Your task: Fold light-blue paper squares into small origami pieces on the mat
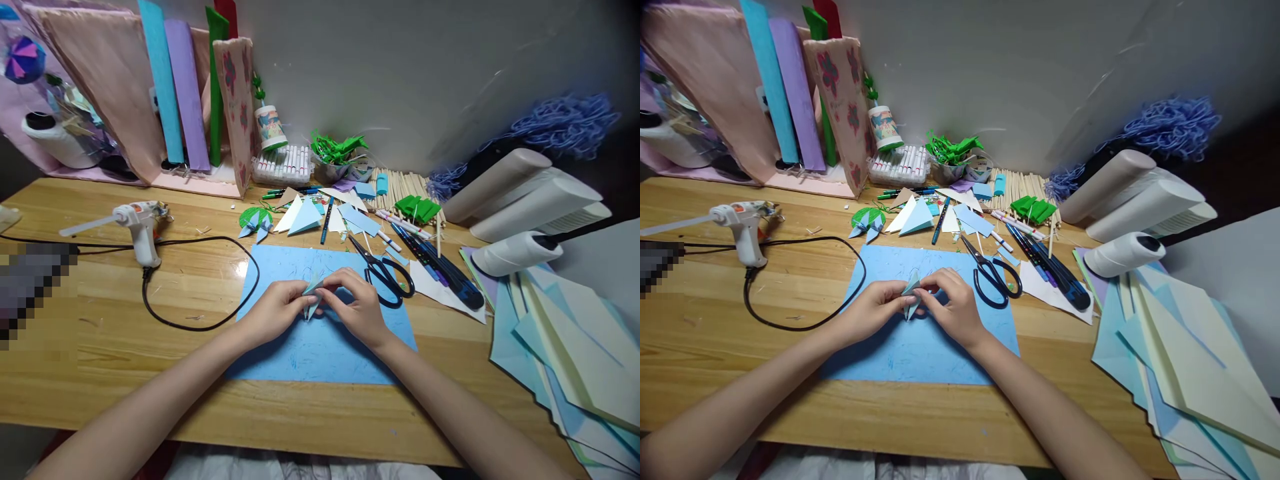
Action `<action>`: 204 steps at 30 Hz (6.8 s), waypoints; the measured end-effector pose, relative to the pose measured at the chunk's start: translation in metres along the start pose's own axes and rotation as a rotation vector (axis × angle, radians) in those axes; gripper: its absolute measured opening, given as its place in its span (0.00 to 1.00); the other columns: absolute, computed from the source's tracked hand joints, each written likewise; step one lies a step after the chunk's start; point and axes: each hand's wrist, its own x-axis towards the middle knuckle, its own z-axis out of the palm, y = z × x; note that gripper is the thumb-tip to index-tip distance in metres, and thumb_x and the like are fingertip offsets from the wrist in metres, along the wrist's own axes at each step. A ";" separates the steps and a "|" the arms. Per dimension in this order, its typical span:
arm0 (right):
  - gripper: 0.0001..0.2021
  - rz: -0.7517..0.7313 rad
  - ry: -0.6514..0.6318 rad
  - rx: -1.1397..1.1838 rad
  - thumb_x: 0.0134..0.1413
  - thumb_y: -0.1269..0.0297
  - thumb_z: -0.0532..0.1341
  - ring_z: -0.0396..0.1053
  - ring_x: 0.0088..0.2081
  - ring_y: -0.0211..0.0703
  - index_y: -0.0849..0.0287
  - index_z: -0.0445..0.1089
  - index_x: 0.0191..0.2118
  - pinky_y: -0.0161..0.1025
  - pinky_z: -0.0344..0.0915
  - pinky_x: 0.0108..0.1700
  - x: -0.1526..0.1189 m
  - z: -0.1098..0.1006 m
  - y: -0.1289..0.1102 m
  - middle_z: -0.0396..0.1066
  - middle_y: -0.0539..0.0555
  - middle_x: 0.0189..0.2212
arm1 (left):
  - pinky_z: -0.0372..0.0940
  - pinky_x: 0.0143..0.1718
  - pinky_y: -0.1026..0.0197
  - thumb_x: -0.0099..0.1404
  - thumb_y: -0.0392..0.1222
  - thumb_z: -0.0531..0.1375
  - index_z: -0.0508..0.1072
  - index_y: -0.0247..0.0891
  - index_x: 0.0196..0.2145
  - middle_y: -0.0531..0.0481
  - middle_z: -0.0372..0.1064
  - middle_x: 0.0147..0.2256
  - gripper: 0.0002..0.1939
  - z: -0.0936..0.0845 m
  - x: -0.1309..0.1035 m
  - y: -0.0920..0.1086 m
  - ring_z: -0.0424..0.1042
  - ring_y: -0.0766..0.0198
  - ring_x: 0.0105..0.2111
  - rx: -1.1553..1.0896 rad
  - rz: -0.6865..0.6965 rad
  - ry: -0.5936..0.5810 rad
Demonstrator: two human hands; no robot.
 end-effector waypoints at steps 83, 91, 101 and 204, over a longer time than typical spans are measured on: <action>0.07 -0.522 -0.010 -0.497 0.52 0.73 0.58 0.66 0.35 0.43 0.59 0.66 0.39 0.39 0.65 0.36 0.000 -0.007 0.002 0.72 0.55 0.33 | 0.69 0.31 0.64 0.50 0.44 0.63 0.73 0.31 0.26 0.50 0.72 0.24 0.11 0.006 0.003 0.007 0.73 0.65 0.24 -0.525 -0.281 0.206; 0.07 -0.311 -0.017 -0.285 0.52 0.74 0.57 0.66 0.35 0.42 0.58 0.66 0.37 0.40 0.65 0.37 0.001 -0.006 0.006 0.70 0.55 0.32 | 0.68 0.30 0.66 0.52 0.44 0.62 0.73 0.32 0.28 0.50 0.72 0.24 0.11 0.000 0.001 0.011 0.73 0.64 0.26 -0.388 -0.162 0.240; 0.04 -0.294 -0.111 -0.356 0.53 0.73 0.56 0.64 0.35 0.42 0.60 0.66 0.35 0.38 0.63 0.37 0.003 -0.002 0.004 0.70 0.55 0.31 | 0.68 0.28 0.64 0.51 0.43 0.61 0.72 0.31 0.25 0.49 0.72 0.21 0.10 -0.002 0.004 0.007 0.74 0.62 0.24 -0.369 -0.229 0.209; 0.07 0.587 0.009 0.847 0.46 0.63 0.63 0.61 0.24 0.33 0.61 0.69 0.26 0.31 0.60 0.27 -0.001 0.016 0.000 0.65 0.48 0.21 | 0.67 0.32 0.65 0.46 0.42 0.67 0.69 0.33 0.38 0.54 0.71 0.21 0.21 -0.003 0.002 0.004 0.75 0.62 0.27 -0.508 -0.153 0.295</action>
